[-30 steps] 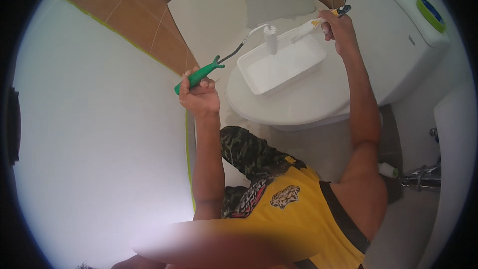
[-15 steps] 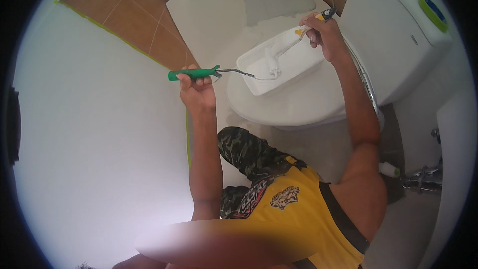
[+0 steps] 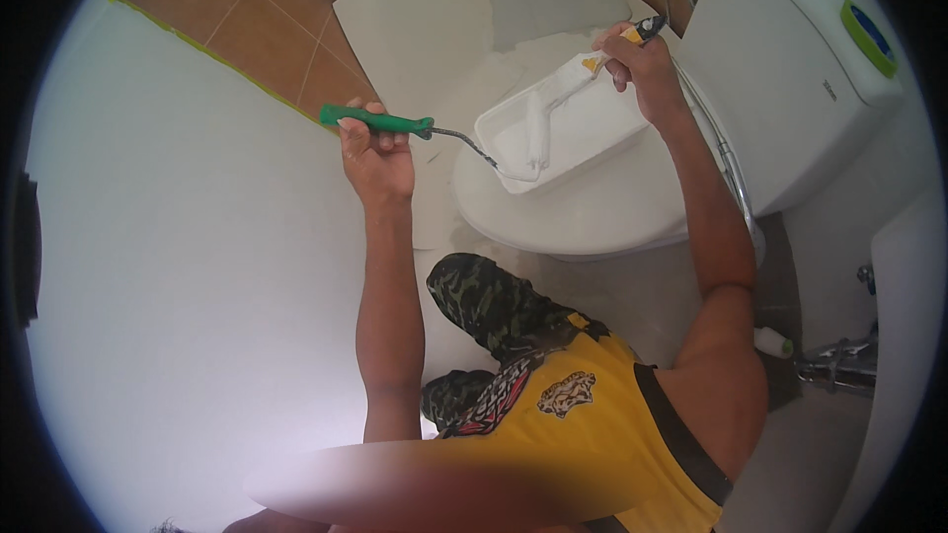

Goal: The person paints a wall white using a small brush along the taped edge and a roller for larger areas. They repeatedly dip the brush into a paint tray and apply paint to the wall near a toilet and tiled section.

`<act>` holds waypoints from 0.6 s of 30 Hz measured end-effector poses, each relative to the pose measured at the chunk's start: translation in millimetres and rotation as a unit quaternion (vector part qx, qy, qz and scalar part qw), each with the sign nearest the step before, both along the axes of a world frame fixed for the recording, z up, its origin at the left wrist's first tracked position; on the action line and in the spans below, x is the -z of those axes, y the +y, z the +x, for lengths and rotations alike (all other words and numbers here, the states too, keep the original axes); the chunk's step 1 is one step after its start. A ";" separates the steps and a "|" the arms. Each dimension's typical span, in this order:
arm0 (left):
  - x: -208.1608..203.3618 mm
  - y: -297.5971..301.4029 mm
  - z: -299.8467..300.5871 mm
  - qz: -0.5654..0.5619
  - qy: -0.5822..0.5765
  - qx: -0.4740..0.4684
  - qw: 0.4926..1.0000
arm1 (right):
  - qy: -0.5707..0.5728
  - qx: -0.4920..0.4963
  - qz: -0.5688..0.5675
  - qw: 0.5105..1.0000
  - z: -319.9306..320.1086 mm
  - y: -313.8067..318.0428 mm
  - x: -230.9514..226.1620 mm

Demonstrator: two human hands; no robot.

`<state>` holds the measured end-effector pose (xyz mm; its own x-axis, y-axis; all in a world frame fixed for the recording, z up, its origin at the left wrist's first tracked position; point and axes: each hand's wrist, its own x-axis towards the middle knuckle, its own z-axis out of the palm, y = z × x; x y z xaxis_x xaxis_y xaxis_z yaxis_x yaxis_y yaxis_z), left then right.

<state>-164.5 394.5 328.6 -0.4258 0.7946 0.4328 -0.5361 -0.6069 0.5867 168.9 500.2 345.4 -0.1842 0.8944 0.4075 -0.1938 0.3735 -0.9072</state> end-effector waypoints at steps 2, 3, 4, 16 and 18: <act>-0.7 -0.9 -0.9 0.007 0.011 0.013 1.000 | 0.007 0.016 -0.041 0.999 1.1 8.8 2.7; 0.4 -1.4 -1.4 0.016 0.017 0.022 0.999 | -0.015 0.037 -0.061 0.997 2.3 13.1 4.0; -2.1 -0.5 -2.0 0.020 0.026 0.029 0.999 | -0.036 0.037 -0.071 0.996 3.0 17.9 3.2; 1.4 0.6 -14.2 0.080 0.005 0.122 0.989 | -0.096 0.057 -0.194 0.975 5.9 48.9 -5.6; -0.2 0.9 -14.4 0.082 0.006 0.137 0.987 | -0.020 0.048 -0.147 0.988 3.5 49.2 -8.2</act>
